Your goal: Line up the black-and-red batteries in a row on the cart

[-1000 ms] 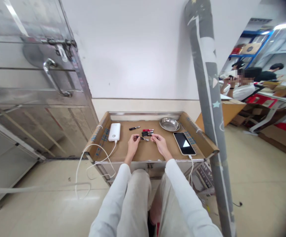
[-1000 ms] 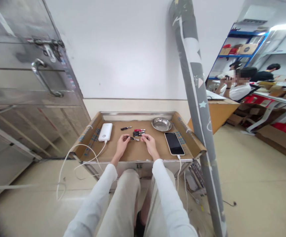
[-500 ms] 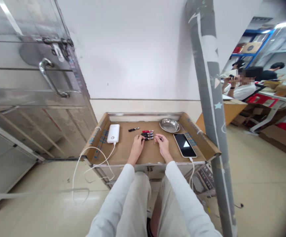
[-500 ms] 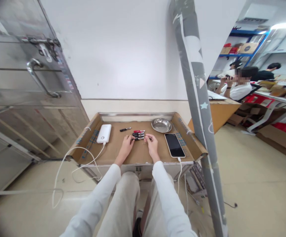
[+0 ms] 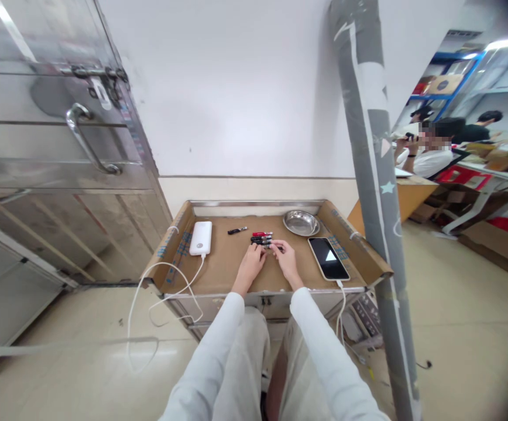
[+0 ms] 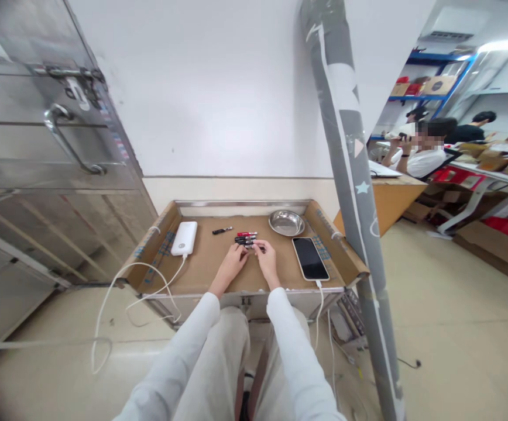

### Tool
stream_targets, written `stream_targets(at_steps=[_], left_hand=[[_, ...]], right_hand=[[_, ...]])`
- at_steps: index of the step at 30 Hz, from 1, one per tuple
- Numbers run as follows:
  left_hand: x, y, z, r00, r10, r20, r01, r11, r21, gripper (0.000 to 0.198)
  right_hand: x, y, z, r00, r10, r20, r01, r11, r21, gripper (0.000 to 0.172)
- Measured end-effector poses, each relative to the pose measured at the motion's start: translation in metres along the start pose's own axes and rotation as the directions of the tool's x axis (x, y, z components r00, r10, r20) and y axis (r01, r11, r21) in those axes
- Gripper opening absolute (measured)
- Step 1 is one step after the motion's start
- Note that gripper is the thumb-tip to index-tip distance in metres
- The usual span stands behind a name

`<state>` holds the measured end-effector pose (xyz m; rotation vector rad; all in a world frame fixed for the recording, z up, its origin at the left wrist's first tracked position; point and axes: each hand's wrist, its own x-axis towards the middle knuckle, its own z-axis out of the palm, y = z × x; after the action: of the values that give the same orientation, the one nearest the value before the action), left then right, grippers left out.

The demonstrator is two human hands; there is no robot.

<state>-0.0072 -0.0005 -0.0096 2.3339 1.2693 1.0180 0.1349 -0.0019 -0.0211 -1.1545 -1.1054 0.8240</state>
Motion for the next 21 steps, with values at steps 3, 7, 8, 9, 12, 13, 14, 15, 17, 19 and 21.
stream_targets(at_steps=[3,7,8,9,12,13,14,15,17,19,21], left_hand=[[-0.004,0.003,-0.005,0.997,-0.063,-0.036,0.064,0.997,0.040,0.010],[-0.006,0.006,-0.008,0.994,-0.100,-0.044,0.103,0.991,0.080,0.012],[-0.007,0.007,-0.009,0.993,-0.109,-0.045,0.112,0.990,0.081,0.013],[-0.007,0.007,-0.009,0.992,-0.118,-0.046,0.121,0.990,0.079,0.013],[-0.009,0.006,-0.011,0.991,-0.132,-0.036,0.134,0.989,0.062,0.017],[-0.009,0.006,-0.011,0.991,-0.129,-0.034,0.131,0.990,0.058,0.018],[-0.010,0.006,-0.011,0.992,-0.125,-0.034,0.126,0.990,0.057,0.020],[-0.010,0.006,-0.011,0.993,-0.117,-0.034,0.119,0.991,0.060,0.022],[-0.010,0.005,-0.011,0.994,-0.103,-0.030,0.105,0.991,0.078,0.025],[-0.010,0.005,-0.011,0.995,-0.094,-0.021,0.095,0.991,0.096,0.025],[-0.010,0.005,-0.011,0.996,-0.090,-0.024,0.092,0.992,0.092,0.024]], right_hand=[[-0.001,-0.001,0.003,0.994,-0.066,0.085,0.073,0.994,-0.078,0.030],[-0.002,-0.001,0.005,0.975,-0.106,0.197,0.143,0.972,-0.185,0.023],[-0.003,0.000,0.005,0.971,-0.122,0.206,0.169,0.960,-0.225,0.023],[-0.003,0.000,0.005,0.967,-0.143,0.211,0.197,0.944,-0.266,0.022],[-0.005,0.001,0.005,0.954,-0.200,0.222,0.270,0.896,-0.352,0.024],[-0.005,0.002,0.006,0.951,-0.213,0.225,0.285,0.885,-0.369,0.024],[-0.006,0.003,0.006,0.948,-0.223,0.227,0.297,0.875,-0.382,0.024],[-0.006,0.004,0.007,0.946,-0.231,0.227,0.306,0.867,-0.393,0.025],[-0.005,0.006,0.008,0.946,-0.238,0.221,0.312,0.856,-0.412,0.024],[-0.005,0.008,0.008,0.949,-0.236,0.210,0.306,0.851,-0.426,0.022],[-0.005,0.009,0.008,0.952,-0.230,0.202,0.297,0.849,-0.436,0.021]])
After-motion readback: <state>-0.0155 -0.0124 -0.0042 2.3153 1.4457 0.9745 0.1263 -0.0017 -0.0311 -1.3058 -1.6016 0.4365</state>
